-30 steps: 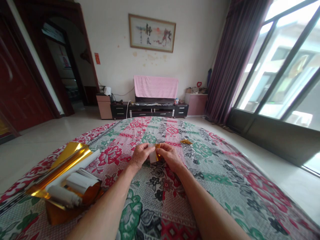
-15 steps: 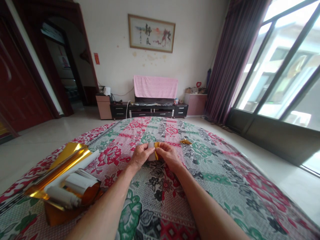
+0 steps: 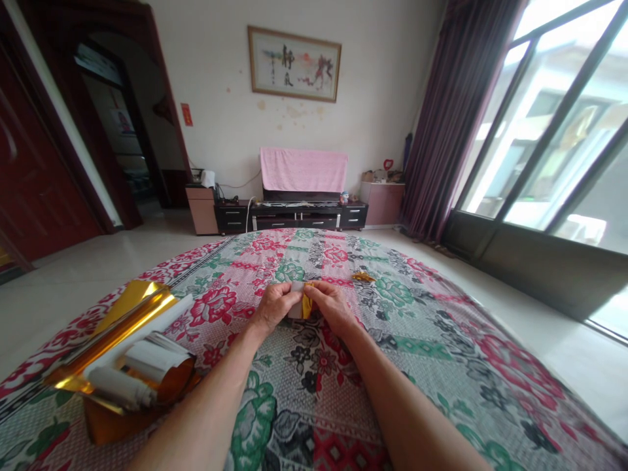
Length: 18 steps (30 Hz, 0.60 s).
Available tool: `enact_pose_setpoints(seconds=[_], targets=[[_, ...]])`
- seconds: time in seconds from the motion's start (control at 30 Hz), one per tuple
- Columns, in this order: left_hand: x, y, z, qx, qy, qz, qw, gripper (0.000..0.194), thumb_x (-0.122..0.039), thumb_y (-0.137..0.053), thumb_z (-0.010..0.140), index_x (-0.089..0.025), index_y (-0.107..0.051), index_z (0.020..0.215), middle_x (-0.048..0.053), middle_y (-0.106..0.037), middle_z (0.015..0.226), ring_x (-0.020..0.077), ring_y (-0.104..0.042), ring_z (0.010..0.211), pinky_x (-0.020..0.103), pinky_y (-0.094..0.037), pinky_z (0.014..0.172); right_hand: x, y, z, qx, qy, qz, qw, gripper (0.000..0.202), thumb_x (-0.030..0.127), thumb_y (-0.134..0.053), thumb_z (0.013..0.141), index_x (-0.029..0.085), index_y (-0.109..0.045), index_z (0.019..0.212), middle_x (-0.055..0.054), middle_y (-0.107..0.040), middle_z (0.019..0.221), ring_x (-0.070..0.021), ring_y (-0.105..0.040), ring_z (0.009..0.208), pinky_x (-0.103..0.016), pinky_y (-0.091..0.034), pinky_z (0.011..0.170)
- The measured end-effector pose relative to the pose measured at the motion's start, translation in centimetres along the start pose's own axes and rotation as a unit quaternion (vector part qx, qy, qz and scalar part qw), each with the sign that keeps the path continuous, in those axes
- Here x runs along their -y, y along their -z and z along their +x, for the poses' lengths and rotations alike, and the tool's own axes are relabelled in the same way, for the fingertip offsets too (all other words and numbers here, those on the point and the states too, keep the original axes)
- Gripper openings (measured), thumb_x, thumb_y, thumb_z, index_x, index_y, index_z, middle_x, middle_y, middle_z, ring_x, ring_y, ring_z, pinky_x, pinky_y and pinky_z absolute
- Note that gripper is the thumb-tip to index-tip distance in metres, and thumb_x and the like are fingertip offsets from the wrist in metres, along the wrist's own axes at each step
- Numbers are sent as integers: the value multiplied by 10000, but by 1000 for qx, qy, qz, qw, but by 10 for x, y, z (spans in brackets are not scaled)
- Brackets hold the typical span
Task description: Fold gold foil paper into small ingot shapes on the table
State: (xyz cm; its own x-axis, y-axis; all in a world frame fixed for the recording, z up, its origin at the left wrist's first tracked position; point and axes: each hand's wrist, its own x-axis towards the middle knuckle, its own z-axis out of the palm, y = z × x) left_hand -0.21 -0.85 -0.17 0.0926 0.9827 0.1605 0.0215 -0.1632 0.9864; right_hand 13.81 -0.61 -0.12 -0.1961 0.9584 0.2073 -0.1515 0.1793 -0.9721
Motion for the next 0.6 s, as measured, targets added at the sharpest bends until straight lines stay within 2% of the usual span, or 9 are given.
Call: enact_pose_setpoints(seconds=[0.37,0.6], targets=[[2,0,1,5,9,-33,999,356,-360,-692,610,-127,-692,879,5,-673,666,147,-596,600,224,-449,562,-1,2,0,2,17,14,1000,195,384,-628,698,196,-667,733,28,-555,605,-90,-440,524,-219,-362,522],[4,0,2,-17,-5,-33,999,317,-365,-702,608,-136,-685,826,-4,-676,690,136,-587,593,215,-443,554,3,3,-4,19,-10,35,999,187,330,-627,656,221,-681,799,5,-646,748,-144,-548,649,-256,-446,624]])
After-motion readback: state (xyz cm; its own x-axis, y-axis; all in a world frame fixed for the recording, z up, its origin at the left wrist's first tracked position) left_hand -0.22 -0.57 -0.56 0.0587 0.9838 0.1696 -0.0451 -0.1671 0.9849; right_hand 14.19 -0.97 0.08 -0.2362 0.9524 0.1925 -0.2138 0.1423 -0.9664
